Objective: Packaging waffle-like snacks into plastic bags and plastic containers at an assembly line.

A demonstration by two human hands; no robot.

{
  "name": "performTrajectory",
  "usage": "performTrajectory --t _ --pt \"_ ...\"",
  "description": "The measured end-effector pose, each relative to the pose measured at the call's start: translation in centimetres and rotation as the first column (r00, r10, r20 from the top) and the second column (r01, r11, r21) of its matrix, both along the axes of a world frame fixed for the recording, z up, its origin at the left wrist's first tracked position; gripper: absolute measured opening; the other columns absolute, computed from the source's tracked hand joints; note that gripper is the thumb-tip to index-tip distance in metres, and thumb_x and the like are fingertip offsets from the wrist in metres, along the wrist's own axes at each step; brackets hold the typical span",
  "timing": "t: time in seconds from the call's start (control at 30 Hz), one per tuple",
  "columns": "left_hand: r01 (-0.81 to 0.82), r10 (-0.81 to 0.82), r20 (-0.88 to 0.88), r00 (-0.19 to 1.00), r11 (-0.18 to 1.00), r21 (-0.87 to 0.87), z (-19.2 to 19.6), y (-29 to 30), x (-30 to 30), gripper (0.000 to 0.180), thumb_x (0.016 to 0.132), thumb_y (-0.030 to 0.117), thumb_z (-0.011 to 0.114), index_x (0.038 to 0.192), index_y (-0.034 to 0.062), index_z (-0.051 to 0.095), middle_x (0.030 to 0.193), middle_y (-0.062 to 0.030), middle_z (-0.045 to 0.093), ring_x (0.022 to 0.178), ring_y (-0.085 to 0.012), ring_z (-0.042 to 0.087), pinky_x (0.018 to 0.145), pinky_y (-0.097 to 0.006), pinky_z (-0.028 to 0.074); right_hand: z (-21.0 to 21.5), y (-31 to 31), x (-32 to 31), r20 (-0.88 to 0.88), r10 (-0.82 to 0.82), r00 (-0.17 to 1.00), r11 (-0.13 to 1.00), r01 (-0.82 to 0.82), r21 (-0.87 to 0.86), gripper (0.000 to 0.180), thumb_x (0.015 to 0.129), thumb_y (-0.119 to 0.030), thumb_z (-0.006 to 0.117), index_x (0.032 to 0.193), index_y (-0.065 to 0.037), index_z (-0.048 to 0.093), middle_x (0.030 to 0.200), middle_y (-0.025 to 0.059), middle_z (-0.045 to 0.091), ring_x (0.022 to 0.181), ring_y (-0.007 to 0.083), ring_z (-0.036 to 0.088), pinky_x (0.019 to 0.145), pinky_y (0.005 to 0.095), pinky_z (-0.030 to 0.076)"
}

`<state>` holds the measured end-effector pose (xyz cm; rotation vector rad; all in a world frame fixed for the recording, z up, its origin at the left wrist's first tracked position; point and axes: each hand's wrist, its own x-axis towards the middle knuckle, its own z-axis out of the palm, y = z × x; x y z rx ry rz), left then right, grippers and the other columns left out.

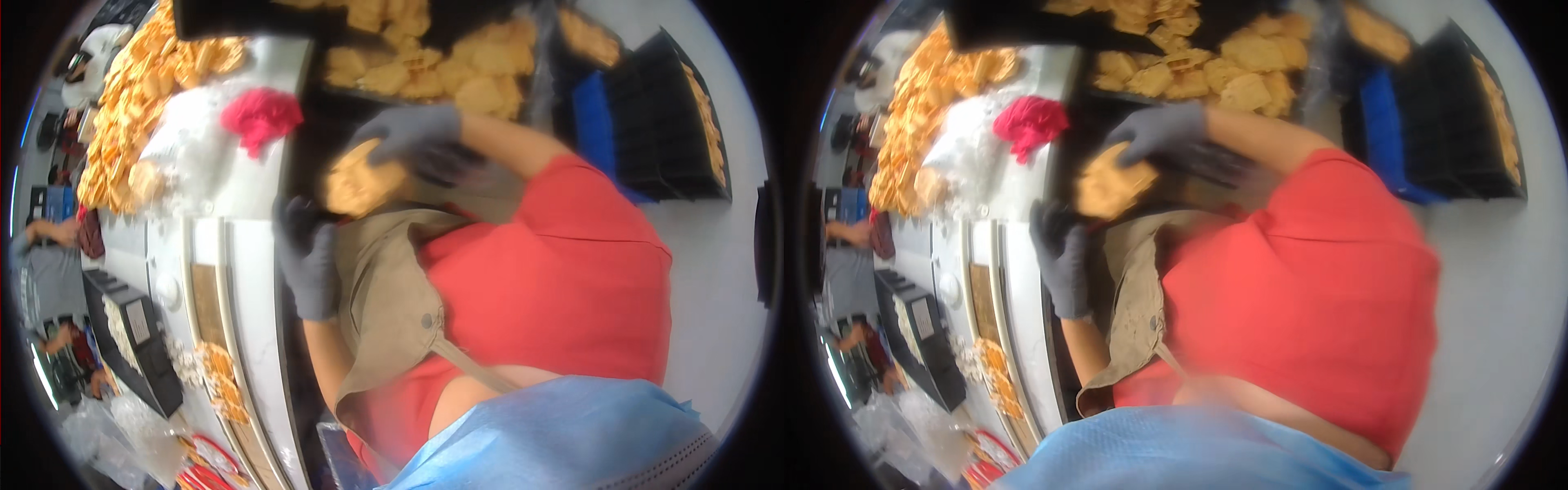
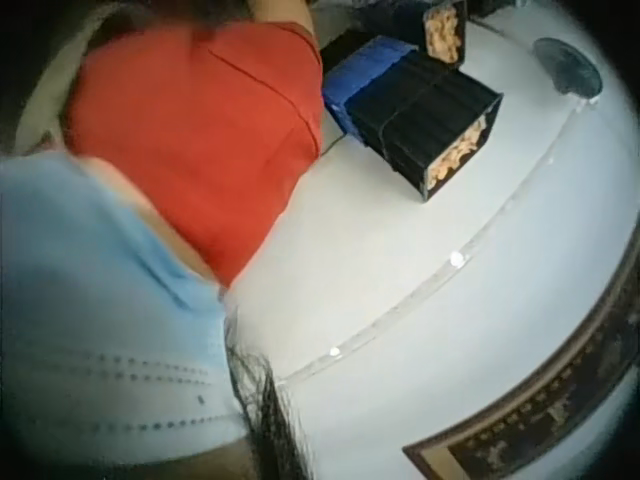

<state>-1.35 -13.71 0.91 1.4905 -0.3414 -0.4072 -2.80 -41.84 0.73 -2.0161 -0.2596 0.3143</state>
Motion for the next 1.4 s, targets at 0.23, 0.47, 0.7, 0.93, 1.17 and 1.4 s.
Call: performTrajectory --t 0.23,0.47,0.7,0.93,1.17,1.4 --pt "0.016 -0.025 0.062 0.998 0.989 0.144 -1.6 3.9 0.9 0.046 0.087 0.003 0.059 0.131 -0.0021 0.046 0.116 -0.0098 0.058 0.106 -0.0177 0.054 0.096 -0.029 0.041 -3.1 -32.2 -8.7 0.142 -0.447 0.883 0.691 0.442 -0.572 0.049 0.084 -0.028 0.063 0.127 -0.007 0.054 0.124 0.0077 0.057 0.113 0.0225 0.053 0.097 0.0320 0.042" --pt "-0.004 -0.005 0.040 0.999 0.975 0.220 -1.6 3.5 0.8 0.040 0.087 0.003 0.057 0.127 -0.0023 0.050 0.114 -0.0099 0.059 0.106 -0.0176 0.055 0.096 -0.029 0.041 -4.1 -34.7 -9.4 0.607 -0.716 0.344 -0.002 0.869 -0.494 0.051 0.087 -0.030 0.058 0.130 -0.005 0.050 0.136 0.0115 0.042 0.126 0.0251 0.038 0.105 0.0354 0.032" --pt "-0.054 0.023 0.109 0.994 0.956 0.288 -1.1 5.4 1.1 0.037 0.088 0.005 0.057 0.125 -0.0008 0.052 0.114 -0.0091 0.060 0.106 -0.0177 0.056 0.095 -0.029 0.042 -5.2 -34.5 -8.1 0.689 -0.683 0.244 -0.156 0.872 -0.464 0.054 0.090 -0.032 0.053 0.134 -0.003 0.045 0.148 0.0153 0.028 0.139 0.0276 0.022 0.113 0.0389 0.021" --pt "-0.150 0.141 0.053 0.989 0.952 0.269 -2.0 7.7 1.2 0.035 0.087 0.008 0.059 0.121 -0.0018 0.054 0.113 -0.0095 0.060 0.108 -0.0195 0.054 0.099 -0.031 0.039 1.8 -21.5 -2.1 0.228 -0.511 0.829 0.341 0.439 -0.831 0.037 0.088 -0.033 0.052 0.115 -0.008 0.060 0.111 0.0136 0.058 0.103 0.0266 0.054 0.092 0.0369 0.042" --pt "-0.316 0.297 0.107 0.949 0.889 0.332 -1.4 9.4 -0.6 0.037 0.086 0.011 0.063 0.120 -0.0004 0.056 0.108 -0.0112 0.062 0.102 -0.0183 0.057 0.092 -0.030 0.044 -5.0 -29.5 23.6 0.446 -0.084 0.891 0.181 0.454 -0.873 0.026 0.086 -0.025 0.056 0.104 -0.008 0.064 0.089 0.0161 0.063 0.080 0.0259 0.060 0.073 0.0353 0.049" --pt "-0.640 0.637 0.107 0.764 0.725 0.254 -0.2 14.4 -3.6 0.034 0.084 0.019 0.067 0.113 0.0023 0.061 0.098 -0.0079 0.067 0.091 -0.0140 0.062 0.082 -0.028 0.049 -4.9 -40.5 28.1 0.542 0.363 0.758 0.281 0.466 -0.839 0.047 0.083 -0.016 0.057 0.129 -0.007 0.048 0.123 0.0217 0.053 0.115 0.0348 0.050 0.099 0.0368 0.042"
